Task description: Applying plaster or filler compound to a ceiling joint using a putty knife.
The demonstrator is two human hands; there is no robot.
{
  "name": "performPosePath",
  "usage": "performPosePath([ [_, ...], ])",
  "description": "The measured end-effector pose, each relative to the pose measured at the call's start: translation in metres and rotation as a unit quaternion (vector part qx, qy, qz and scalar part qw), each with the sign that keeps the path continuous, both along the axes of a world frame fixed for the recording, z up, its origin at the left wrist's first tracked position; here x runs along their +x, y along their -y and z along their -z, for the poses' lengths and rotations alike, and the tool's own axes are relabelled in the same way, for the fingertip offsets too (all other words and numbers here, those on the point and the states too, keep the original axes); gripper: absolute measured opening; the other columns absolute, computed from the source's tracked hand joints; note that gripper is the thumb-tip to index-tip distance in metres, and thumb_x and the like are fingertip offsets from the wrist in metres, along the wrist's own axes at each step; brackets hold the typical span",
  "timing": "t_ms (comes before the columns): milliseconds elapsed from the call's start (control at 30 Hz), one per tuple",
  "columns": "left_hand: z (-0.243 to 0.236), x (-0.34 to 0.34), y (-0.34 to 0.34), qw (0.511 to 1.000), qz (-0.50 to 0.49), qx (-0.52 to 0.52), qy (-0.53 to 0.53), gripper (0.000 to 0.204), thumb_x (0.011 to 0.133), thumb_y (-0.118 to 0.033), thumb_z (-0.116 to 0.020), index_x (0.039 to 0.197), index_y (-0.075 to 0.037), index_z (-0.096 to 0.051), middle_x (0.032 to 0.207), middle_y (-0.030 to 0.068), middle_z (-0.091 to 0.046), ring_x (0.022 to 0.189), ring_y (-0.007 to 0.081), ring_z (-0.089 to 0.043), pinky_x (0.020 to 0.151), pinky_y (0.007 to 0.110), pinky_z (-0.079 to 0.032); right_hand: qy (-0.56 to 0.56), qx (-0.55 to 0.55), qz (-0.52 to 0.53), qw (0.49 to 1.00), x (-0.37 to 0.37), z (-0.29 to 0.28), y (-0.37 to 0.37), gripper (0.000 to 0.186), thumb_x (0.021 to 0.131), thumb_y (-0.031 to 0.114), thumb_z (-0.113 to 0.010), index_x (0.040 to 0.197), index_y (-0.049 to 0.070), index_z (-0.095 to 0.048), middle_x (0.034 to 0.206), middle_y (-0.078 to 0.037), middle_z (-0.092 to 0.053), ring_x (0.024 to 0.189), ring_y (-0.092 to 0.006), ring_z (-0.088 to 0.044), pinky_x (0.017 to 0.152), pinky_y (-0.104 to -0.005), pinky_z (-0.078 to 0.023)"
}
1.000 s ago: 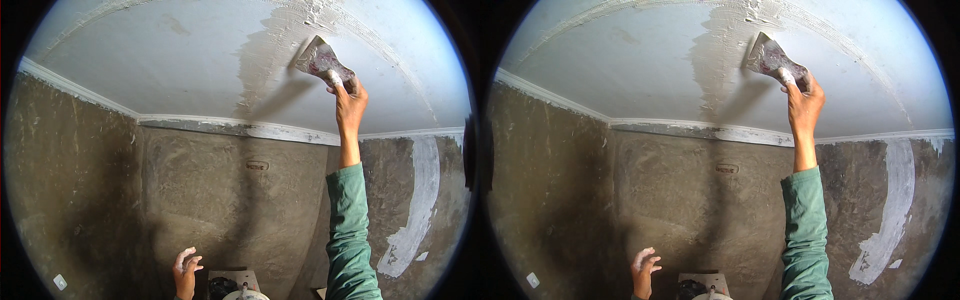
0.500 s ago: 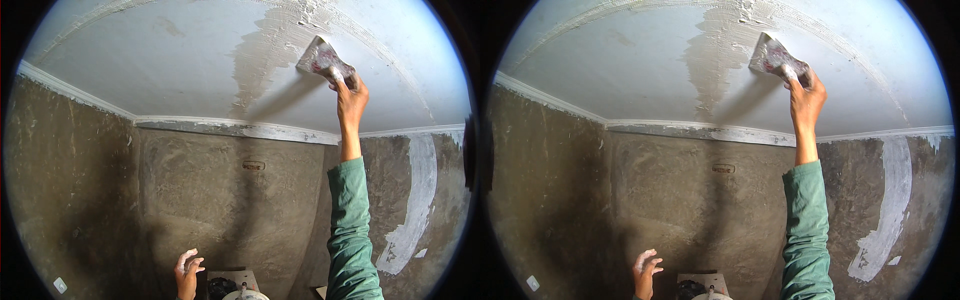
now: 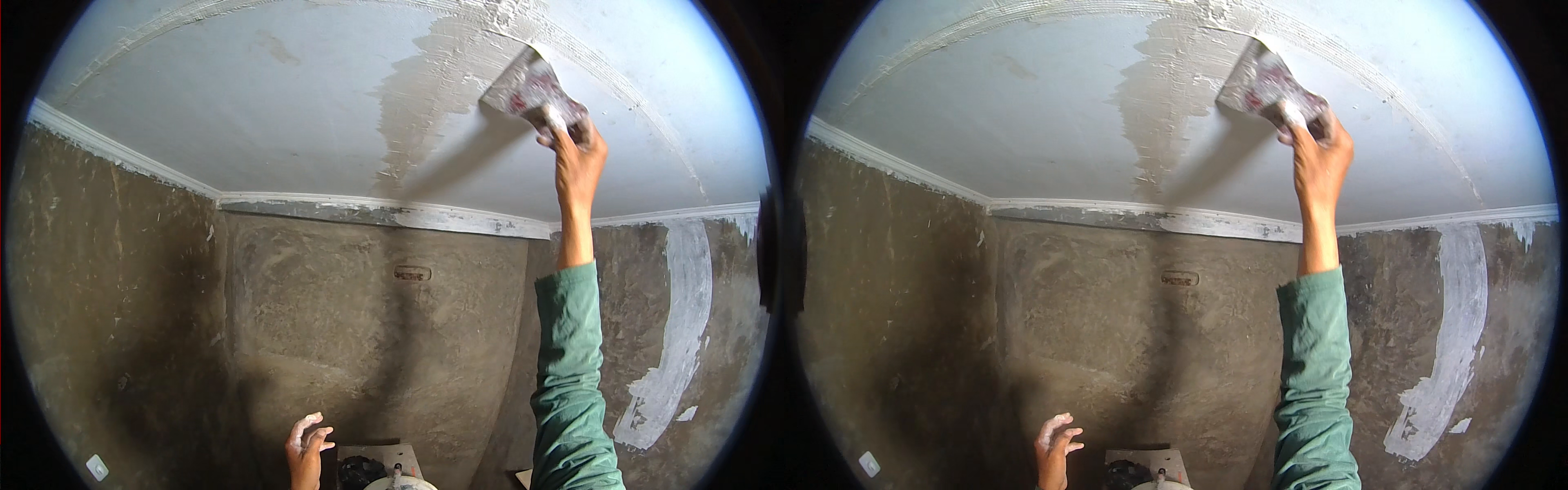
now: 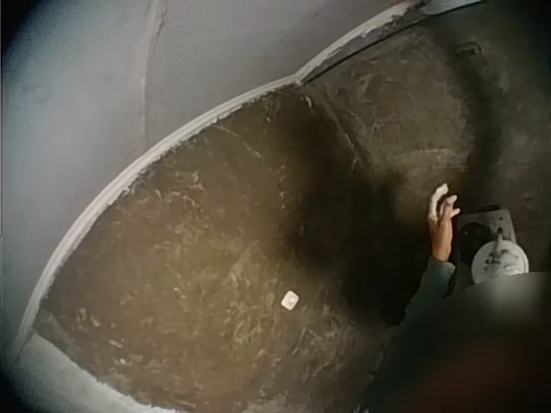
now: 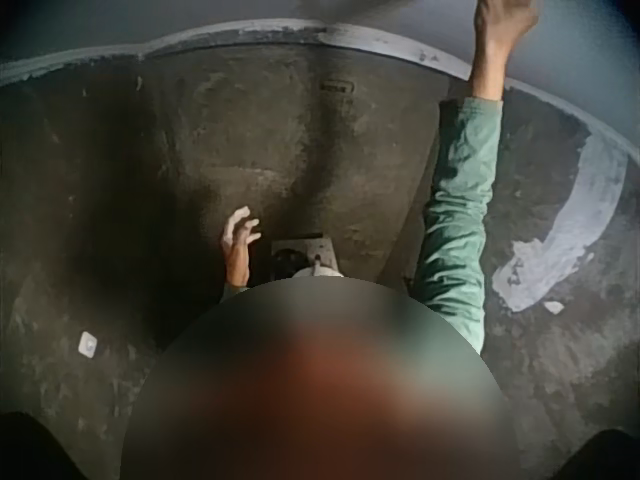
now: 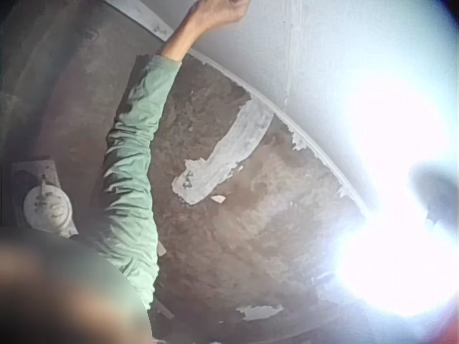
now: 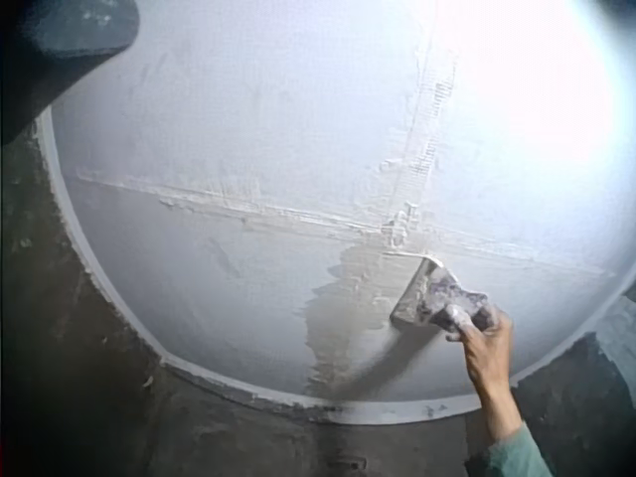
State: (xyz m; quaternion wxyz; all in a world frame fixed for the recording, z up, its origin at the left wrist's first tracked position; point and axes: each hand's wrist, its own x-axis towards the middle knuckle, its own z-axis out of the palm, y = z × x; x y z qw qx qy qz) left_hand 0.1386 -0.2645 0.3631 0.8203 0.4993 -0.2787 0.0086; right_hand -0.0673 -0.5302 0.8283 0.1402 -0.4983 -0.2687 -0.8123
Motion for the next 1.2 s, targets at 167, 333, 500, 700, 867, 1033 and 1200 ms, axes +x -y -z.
performPosePath([
  [167, 0.002, 0.002, 0.0, 1.0, 0.008, 0.0, -0.002, 0.053, 0.1, -0.039, -0.062, 0.141, -0.006, -0.055, 0.144, 0.0125, -0.054, 0.123, 0.0294, -0.059, 0.097, 0.046, -0.052, -0.01, -0.019, 0.002, 1.0, -0.004, 0.006, -0.022, 0.023, 0.093, 0.011, -0.072, 0.11, -0.005, -0.071, 0.089, -0.006, -0.071, 0.075, -0.0095, -0.064, 0.067, -0.0258, -0.055],
  [333, 0.002, -0.002, 0.004, 1.0, 0.017, 0.003, 0.001, 0.053, 0.101, -0.039, -0.062, 0.142, -0.007, -0.055, 0.146, 0.0125, -0.053, 0.124, 0.0295, -0.059, 0.098, 0.047, -0.052, -0.001, -0.054, 0.015, 0.998, -0.009, -0.016, -0.03, 0.022, 0.092, 0.011, -0.072, 0.107, -0.006, -0.07, 0.086, -0.006, -0.071, 0.074, -0.0086, -0.063, 0.066, -0.0245, -0.053],
  [500, 0.01, 0.003, 0.002, 1.0, 0.011, -0.001, 0.001, 0.051, 0.101, -0.038, -0.061, 0.141, -0.008, -0.056, 0.146, 0.0121, -0.053, 0.124, 0.0296, -0.059, 0.098, 0.047, -0.051, 0.028, 0.021, -0.009, 0.999, -0.023, 0.004, -0.016, 0.02, 0.093, 0.008, -0.071, 0.108, -0.005, -0.071, 0.088, -0.006, -0.072, 0.074, -0.0093, -0.065, 0.065, -0.0259, -0.055],
  [700, 0.011, 0.001, 0.003, 1.0, 0.01, -0.006, 0.003, 0.049, 0.101, -0.036, -0.062, 0.14, -0.007, -0.057, 0.144, 0.0116, -0.055, 0.122, 0.0288, -0.061, 0.096, 0.046, -0.053, -0.006, -0.046, 0.031, 0.998, -0.015, -0.01, -0.053, 0.018, 0.093, 0.01, -0.071, 0.105, -0.004, -0.071, 0.085, -0.007, -0.071, 0.074, -0.0096, -0.065, 0.066, -0.0259, -0.055],
  [867, 0.01, -0.005, 0.008, 0.999, 0.027, -0.01, -0.02, 0.05, 0.098, -0.035, -0.065, 0.137, -0.005, -0.058, 0.141, 0.012, -0.056, 0.12, 0.0278, -0.061, 0.094, 0.044, -0.053, 0.065, 0.0, 0.034, 0.997, -0.032, 0.008, -0.015, 0.016, 0.092, 0.009, -0.069, 0.102, -0.003, -0.071, 0.082, -0.006, -0.069, 0.07, -0.0097, -0.063, 0.064, -0.0259, -0.052],
  [1033, 0.005, -0.008, 0.024, 0.998, 0.055, -0.007, -0.017, 0.049, 0.098, -0.035, -0.066, 0.136, -0.005, -0.059, 0.141, 0.0122, -0.057, 0.119, 0.0272, -0.062, 0.093, 0.042, -0.052, -0.032, 0.062, 0.016, 0.997, 0.02, 0.12, -0.013, 0.013, 0.089, 0.011, -0.068, 0.093, -0.001, -0.069, 0.078, 0.0, -0.065, 0.073, -0.0086, -0.057, 0.065, -0.0281, -0.046],
  [1200, -0.013, -0.046, 0.057, 0.993, 0.116, 0.016, 0.009, 0.053, 0.101, -0.038, -0.062, 0.142, -0.004, -0.055, 0.141, 0.0147, -0.057, 0.122, 0.0278, -0.061, 0.094, 0.041, -0.052, -0.307, 0.196, -0.225, 0.904, 0.085, 0.305, -0.033, 0.021, 0.087, 0.004, -0.064, 0.106, -0.003, -0.069, 0.09, -0.003, -0.07, 0.08, -0.0108, -0.063, 0.073, -0.0294, -0.053],
])
